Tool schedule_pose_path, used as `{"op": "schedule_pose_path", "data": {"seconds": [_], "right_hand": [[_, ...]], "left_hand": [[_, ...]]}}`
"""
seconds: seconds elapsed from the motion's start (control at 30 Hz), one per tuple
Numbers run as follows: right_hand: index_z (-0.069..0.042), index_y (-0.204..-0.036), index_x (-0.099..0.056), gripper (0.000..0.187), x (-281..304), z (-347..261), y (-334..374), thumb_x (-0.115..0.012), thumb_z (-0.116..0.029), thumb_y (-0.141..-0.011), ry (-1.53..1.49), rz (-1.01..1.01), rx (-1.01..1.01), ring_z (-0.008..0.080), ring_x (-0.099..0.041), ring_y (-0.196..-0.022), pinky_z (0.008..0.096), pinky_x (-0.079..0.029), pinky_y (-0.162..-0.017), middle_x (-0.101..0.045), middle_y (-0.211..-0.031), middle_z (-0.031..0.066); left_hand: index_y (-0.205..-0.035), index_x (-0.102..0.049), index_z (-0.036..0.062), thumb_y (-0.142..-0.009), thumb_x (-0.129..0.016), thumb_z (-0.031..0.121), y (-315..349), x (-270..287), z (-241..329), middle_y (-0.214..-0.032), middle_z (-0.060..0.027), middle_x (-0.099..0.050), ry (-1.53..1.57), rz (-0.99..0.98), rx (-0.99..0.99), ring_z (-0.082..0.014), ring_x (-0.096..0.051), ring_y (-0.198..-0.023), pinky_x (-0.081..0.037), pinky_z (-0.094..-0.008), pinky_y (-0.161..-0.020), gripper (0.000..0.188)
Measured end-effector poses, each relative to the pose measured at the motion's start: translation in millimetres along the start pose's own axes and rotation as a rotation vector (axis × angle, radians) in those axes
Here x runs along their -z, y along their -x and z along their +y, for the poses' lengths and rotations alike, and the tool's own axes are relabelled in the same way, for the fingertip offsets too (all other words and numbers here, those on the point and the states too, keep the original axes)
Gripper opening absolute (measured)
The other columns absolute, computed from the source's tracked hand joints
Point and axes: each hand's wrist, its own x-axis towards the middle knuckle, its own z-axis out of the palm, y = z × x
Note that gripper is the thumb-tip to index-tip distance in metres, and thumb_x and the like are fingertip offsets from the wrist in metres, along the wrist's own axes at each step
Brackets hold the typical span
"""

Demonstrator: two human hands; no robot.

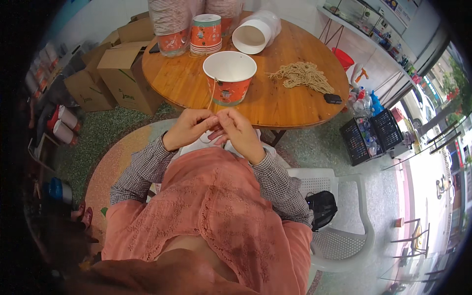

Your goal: Threading an elastic band through pre-cut holes in a paper bowl to assemble a handle.

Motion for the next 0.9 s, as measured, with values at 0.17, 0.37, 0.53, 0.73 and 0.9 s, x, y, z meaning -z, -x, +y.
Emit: {"op": "schedule_pose_path", "data": {"seconds": [0.17, 0.37, 0.53, 0.73, 0.9], "right_hand": [[-0.002, -0.104, -0.054, 0.022, 1.7, 3.1, 0.9, -0.054, -0.023, -0.097, 0.036, 0.043, -0.014, 0.0075, -0.058, -0.062, 0.0188, -0.045, -0.051, -0.062, -0.081, 0.0036], [0.000, -0.090, -0.061, 0.010, 4.8, 3.7, 5.2, -0.063, -0.010, -0.089, 0.333, 0.163, 0.183, -0.0004, -0.045, -0.060, 0.0162, -0.035, -0.052, -0.057, -0.070, -0.0046], [0.001, -0.089, -0.061, 0.011, 13.4, -6.7, 16.5, -0.063, -0.010, -0.090, 0.257, 0.241, 0.124, -0.0014, -0.042, -0.060, 0.0156, -0.033, -0.053, -0.053, -0.070, -0.0075], [0.001, -0.089, -0.061, 0.012, 15.5, -4.7, 17.9, -0.063, -0.011, -0.090, 0.241, 0.235, 0.137, -0.0014, -0.041, -0.060, 0.0156, -0.032, -0.052, -0.052, -0.070, -0.0078], [0.001, -0.090, -0.061, 0.013, 20.1, -3.2, 18.8, -0.063, -0.012, -0.090, 0.242, 0.213, 0.124, -0.0010, -0.043, -0.060, 0.0155, -0.033, -0.052, -0.053, -0.072, -0.0066]], "left_hand": [[-0.080, -0.062, -0.0006, -0.096, -0.054, 0.026, 3.7, 5.9, -0.9, -0.062, 0.0002, -0.054, 0.149, -0.050, 0.064, -0.0078, -0.046, -0.054, -0.038, -0.0245, -0.050, 0.032], [-0.081, -0.062, 0.0035, -0.098, -0.052, 0.028, 6.1, 12.4, 3.1, -0.060, 0.0044, -0.048, 0.339, -0.043, 0.280, -0.0027, -0.041, -0.051, -0.034, -0.0182, -0.046, 0.031], [-0.082, -0.061, 0.0015, -0.099, -0.049, 0.028, 10.7, 13.1, -7.7, -0.060, 0.0033, -0.047, 0.417, 0.236, 0.233, -0.0035, -0.043, -0.051, -0.035, -0.0187, -0.046, 0.034], [-0.091, -0.061, -0.0018, -0.101, -0.041, 0.029, 12.6, 1.5, -11.3, -0.069, -0.0019, -0.055, 0.322, 0.098, 0.213, -0.0072, -0.048, -0.055, -0.039, -0.0208, -0.050, 0.038], [-0.086, -0.063, -0.0005, -0.096, -0.052, 0.028, 7.8, -11.6, -6.0, -0.068, 0.0013, -0.057, 0.360, -0.011, 0.266, -0.0057, -0.049, -0.056, -0.041, -0.0211, -0.050, 0.032]]}}
